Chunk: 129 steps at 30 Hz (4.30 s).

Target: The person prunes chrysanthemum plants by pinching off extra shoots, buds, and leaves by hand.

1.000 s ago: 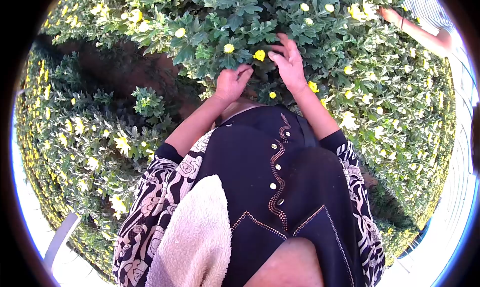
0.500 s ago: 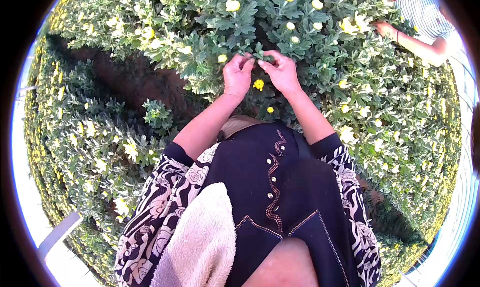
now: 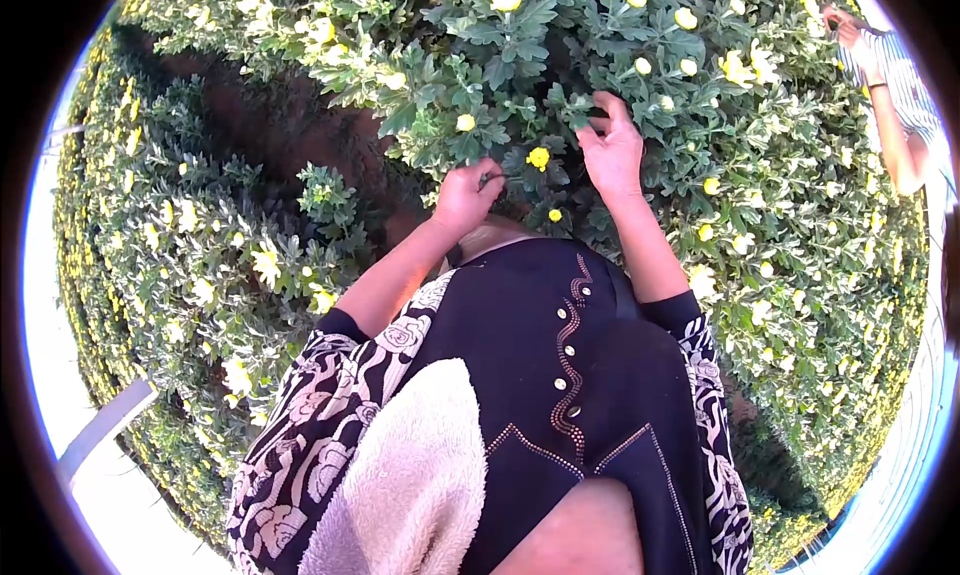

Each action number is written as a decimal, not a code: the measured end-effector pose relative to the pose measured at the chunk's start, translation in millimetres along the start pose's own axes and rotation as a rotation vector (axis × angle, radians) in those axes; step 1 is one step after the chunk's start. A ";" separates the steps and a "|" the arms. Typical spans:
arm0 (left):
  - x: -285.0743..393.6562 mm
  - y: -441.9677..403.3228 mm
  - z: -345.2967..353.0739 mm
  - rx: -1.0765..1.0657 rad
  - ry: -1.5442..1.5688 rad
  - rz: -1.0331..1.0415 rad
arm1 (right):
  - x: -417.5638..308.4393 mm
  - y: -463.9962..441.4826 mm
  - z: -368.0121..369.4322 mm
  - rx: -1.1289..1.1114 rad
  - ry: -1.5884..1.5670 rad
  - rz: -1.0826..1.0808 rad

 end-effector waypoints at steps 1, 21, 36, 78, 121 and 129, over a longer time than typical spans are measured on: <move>-10.9 14.1 -4.7 -0.027 0.197 -0.063 | 2.0 4.4 -1.1 -0.007 -0.002 0.015; 37.4 -23.5 -136.8 0.107 0.604 0.034 | -61.7 39.8 77.1 -0.226 0.083 0.015; 78.9 -107.0 -84.8 -0.433 0.349 0.206 | -33.0 -4.5 89.8 0.237 -0.454 0.398; 4.6 -134.0 -152.4 -0.079 0.722 0.207 | -37.3 -55.2 163.7 -0.198 -0.334 0.597; 19.7 -40.3 -140.1 -0.183 -0.002 0.437 | -58.5 82.3 119.7 -0.558 -0.066 0.027; -12.9 -53.6 -121.5 -0.154 0.636 -0.110 | -72.8 42.2 151.8 -0.222 0.353 -0.130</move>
Point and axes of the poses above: each hand's wrist, its own y-axis away from the middle knuckle, its own z-axis out of the palm, x = y × z, the point moved 6 cm from there along -y, towards the middle knuckle, and after that the axes turned 2 degrees about -z, right-handed, at the moved point
